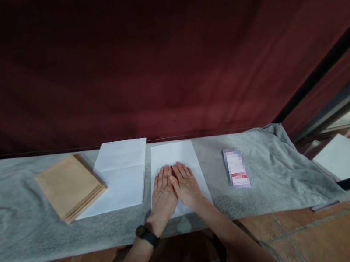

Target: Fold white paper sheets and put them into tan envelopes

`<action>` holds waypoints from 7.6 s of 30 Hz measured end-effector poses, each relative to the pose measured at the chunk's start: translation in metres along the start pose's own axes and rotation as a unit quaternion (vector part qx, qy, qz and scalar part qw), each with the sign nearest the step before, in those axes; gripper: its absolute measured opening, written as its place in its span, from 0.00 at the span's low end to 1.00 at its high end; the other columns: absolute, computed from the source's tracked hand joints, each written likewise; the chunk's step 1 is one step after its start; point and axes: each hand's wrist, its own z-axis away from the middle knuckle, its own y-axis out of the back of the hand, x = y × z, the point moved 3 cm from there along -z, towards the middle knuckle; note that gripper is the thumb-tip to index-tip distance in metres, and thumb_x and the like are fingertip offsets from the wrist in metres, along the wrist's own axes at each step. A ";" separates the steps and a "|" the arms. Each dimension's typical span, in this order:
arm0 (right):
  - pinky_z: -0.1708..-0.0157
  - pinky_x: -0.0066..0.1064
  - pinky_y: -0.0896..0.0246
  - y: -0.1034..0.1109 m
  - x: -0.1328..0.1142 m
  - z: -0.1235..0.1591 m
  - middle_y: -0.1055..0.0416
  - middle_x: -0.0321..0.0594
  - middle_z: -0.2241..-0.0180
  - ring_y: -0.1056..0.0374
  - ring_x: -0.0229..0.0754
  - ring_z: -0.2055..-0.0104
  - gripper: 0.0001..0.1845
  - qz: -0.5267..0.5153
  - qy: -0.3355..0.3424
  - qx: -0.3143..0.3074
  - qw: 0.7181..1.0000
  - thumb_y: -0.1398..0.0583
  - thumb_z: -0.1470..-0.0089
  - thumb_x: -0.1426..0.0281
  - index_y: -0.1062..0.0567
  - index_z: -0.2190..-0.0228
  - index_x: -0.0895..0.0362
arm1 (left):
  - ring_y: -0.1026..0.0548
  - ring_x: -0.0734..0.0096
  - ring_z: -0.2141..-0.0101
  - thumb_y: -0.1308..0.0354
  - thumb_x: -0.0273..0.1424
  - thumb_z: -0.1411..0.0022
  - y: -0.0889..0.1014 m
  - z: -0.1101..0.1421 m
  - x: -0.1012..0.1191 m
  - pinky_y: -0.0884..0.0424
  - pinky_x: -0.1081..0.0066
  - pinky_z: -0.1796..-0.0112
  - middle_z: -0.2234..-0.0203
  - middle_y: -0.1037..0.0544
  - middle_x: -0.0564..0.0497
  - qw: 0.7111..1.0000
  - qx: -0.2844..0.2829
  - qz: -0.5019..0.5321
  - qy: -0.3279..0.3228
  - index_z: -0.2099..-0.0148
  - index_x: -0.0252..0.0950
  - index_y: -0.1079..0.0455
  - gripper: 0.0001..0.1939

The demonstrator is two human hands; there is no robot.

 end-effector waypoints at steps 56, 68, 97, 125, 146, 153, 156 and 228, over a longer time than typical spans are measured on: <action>0.60 0.34 0.32 0.049 0.072 0.004 0.24 0.49 0.60 0.25 0.47 0.60 0.18 0.060 -0.216 0.047 0.973 0.49 0.39 0.78 0.30 0.49 0.59 | 0.49 0.51 0.32 0.61 0.45 0.28 0.001 -0.011 -0.002 0.49 0.47 0.37 0.32 0.45 0.42 1.000 -0.016 0.003 -0.020 0.31 0.36 0.43 0.30; 0.33 0.39 0.53 0.017 0.003 0.021 0.41 0.45 0.35 0.49 0.44 0.32 0.27 -0.020 0.020 0.047 0.999 0.53 0.32 0.63 0.40 0.36 0.61 | 0.51 0.53 0.32 0.53 0.27 0.37 -0.006 0.008 0.017 0.53 0.49 0.35 0.33 0.43 0.39 0.994 -0.005 0.010 -0.110 0.31 0.31 0.44 0.32; 0.34 0.49 0.55 0.020 0.073 0.051 0.47 0.57 0.33 0.51 0.52 0.31 0.34 0.115 -0.053 0.090 0.988 0.50 0.33 0.59 0.47 0.34 0.67 | 0.45 0.55 0.33 0.65 0.42 0.28 0.012 0.020 -0.026 0.44 0.52 0.37 0.34 0.40 0.35 1.000 0.013 0.020 -0.001 0.32 0.24 0.46 0.33; 0.34 0.47 0.55 0.014 0.057 0.060 0.48 0.56 0.33 0.51 0.52 0.31 0.34 0.135 0.040 0.082 0.987 0.52 0.32 0.58 0.47 0.34 0.67 | 0.48 0.56 0.32 0.61 0.42 0.28 0.011 0.039 -0.005 0.45 0.53 0.36 0.32 0.44 0.37 0.998 -0.001 0.045 -0.048 0.30 0.27 0.49 0.32; 0.35 0.48 0.54 0.017 0.062 0.059 0.49 0.53 0.32 0.52 0.51 0.31 0.30 0.141 0.065 0.070 0.985 0.56 0.31 0.64 0.46 0.34 0.64 | 0.49 0.63 0.32 0.54 0.38 0.28 0.026 0.038 0.019 0.51 0.57 0.34 0.31 0.45 0.44 0.984 -0.019 0.072 -0.161 0.30 0.35 0.49 0.28; 0.35 0.47 0.55 0.017 0.068 0.063 0.47 0.52 0.33 0.51 0.52 0.31 0.30 0.164 0.082 0.035 0.982 0.54 0.32 0.61 0.43 0.35 0.63 | 0.46 0.63 0.33 0.54 0.39 0.27 0.024 0.040 0.022 0.54 0.59 0.34 0.33 0.42 0.42 0.985 -0.037 0.067 -0.156 0.32 0.34 0.45 0.26; 0.35 0.46 0.55 0.020 0.074 0.062 0.46 0.50 0.33 0.50 0.50 0.32 0.30 0.169 0.084 0.028 0.982 0.56 0.31 0.60 0.43 0.35 0.62 | 0.45 0.64 0.33 0.55 0.38 0.27 0.024 0.041 0.024 0.55 0.59 0.34 0.33 0.40 0.42 0.984 -0.041 0.061 -0.160 0.32 0.33 0.44 0.26; 0.34 0.45 0.51 0.009 0.047 0.004 0.43 0.46 0.34 0.49 0.45 0.32 0.26 0.093 0.080 0.041 0.992 0.54 0.31 0.65 0.39 0.37 0.59 | 0.23 0.63 0.50 0.54 0.18 0.41 0.008 0.010 -0.034 0.28 0.61 0.46 0.47 0.25 0.42 0.982 0.040 0.154 0.097 0.40 0.34 0.34 0.27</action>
